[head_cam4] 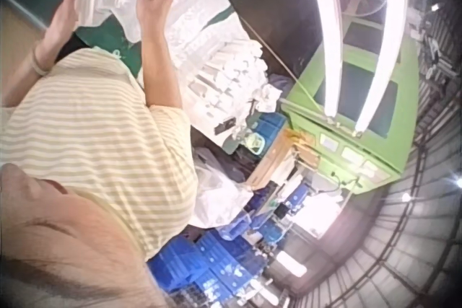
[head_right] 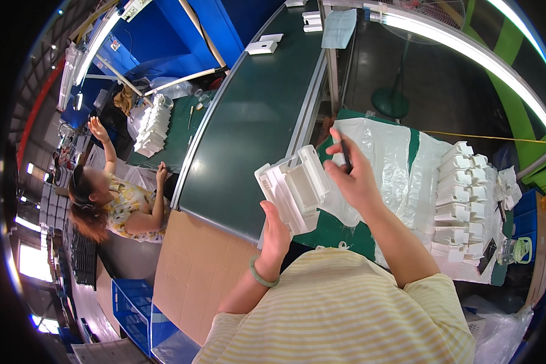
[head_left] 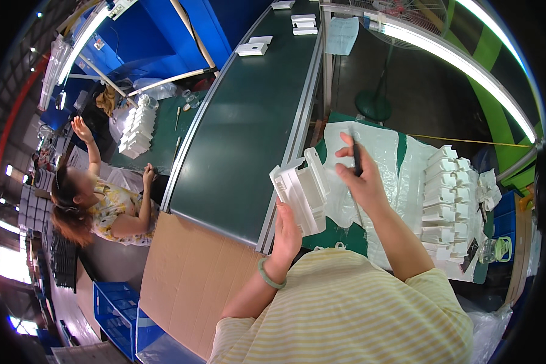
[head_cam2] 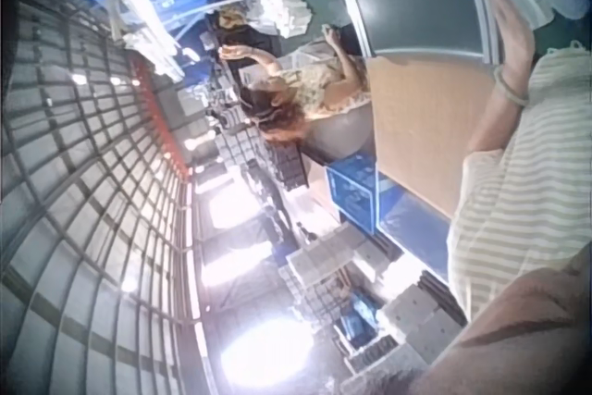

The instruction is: The person cleans and deburrs the edges of white plastic housings using a small handheld deburring tool.

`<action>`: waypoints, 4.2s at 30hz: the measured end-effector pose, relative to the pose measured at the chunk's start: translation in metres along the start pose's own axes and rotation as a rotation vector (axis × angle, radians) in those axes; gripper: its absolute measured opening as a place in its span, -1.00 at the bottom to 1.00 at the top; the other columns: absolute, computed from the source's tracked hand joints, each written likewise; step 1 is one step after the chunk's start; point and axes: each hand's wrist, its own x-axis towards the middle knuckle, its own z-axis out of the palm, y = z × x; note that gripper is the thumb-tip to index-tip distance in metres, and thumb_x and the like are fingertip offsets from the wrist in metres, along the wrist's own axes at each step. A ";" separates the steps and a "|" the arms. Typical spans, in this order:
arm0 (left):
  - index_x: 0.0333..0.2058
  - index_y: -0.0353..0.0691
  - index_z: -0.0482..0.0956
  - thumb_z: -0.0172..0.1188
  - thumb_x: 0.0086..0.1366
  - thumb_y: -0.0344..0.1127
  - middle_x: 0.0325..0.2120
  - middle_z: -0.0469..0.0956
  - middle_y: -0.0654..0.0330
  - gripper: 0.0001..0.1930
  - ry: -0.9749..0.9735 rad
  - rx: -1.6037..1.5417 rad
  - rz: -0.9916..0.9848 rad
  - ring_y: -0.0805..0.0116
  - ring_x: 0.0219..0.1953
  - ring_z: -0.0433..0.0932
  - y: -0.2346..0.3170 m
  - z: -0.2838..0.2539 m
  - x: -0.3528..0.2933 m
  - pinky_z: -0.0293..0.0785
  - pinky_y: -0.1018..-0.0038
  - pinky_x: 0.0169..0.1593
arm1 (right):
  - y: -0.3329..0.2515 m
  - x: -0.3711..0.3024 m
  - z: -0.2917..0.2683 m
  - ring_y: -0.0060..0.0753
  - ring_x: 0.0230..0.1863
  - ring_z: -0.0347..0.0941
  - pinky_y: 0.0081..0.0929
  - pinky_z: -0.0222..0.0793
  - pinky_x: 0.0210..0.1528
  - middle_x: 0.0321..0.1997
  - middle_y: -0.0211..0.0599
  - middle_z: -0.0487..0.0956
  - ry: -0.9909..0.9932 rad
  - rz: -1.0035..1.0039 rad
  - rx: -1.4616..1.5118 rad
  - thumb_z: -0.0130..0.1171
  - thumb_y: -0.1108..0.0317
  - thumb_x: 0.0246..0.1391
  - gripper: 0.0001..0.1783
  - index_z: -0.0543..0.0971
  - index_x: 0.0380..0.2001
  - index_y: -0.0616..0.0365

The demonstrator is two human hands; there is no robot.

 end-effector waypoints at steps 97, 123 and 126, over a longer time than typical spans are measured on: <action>0.12 -0.15 0.18 0.36 0.00 -0.57 0.24 0.12 -0.05 -0.27 -0.331 0.139 0.320 0.16 0.24 0.23 0.008 0.011 -0.011 0.30 0.22 0.20 | -0.007 -0.011 -0.053 -0.75 -0.45 0.25 -0.67 0.19 -0.40 -0.53 -0.56 0.45 -0.385 0.148 0.131 0.21 0.15 0.14 -0.72 0.65 -0.29 0.15; 0.24 -0.27 0.15 0.40 0.08 -0.16 0.16 0.31 0.06 -0.17 -0.269 -0.317 -0.025 0.24 0.20 0.28 0.001 -0.019 -0.011 0.26 0.24 0.20 | -0.039 0.033 -0.081 -0.75 -0.62 0.23 -0.65 0.13 -0.58 -0.62 -0.52 0.44 -0.345 -0.177 -0.284 0.17 0.41 0.01 -0.90 0.52 -0.51 0.20; 0.26 -0.21 0.13 0.22 0.15 0.14 0.18 0.29 0.12 -0.17 -0.290 -0.373 -0.064 0.19 0.23 0.27 -0.019 -0.042 -0.006 0.26 0.18 0.22 | -0.041 0.055 -0.093 -0.65 -0.67 0.11 -0.51 0.07 -0.63 -0.74 -0.41 0.30 -0.230 -0.115 -0.382 0.14 0.27 0.12 -0.67 0.45 -0.63 0.24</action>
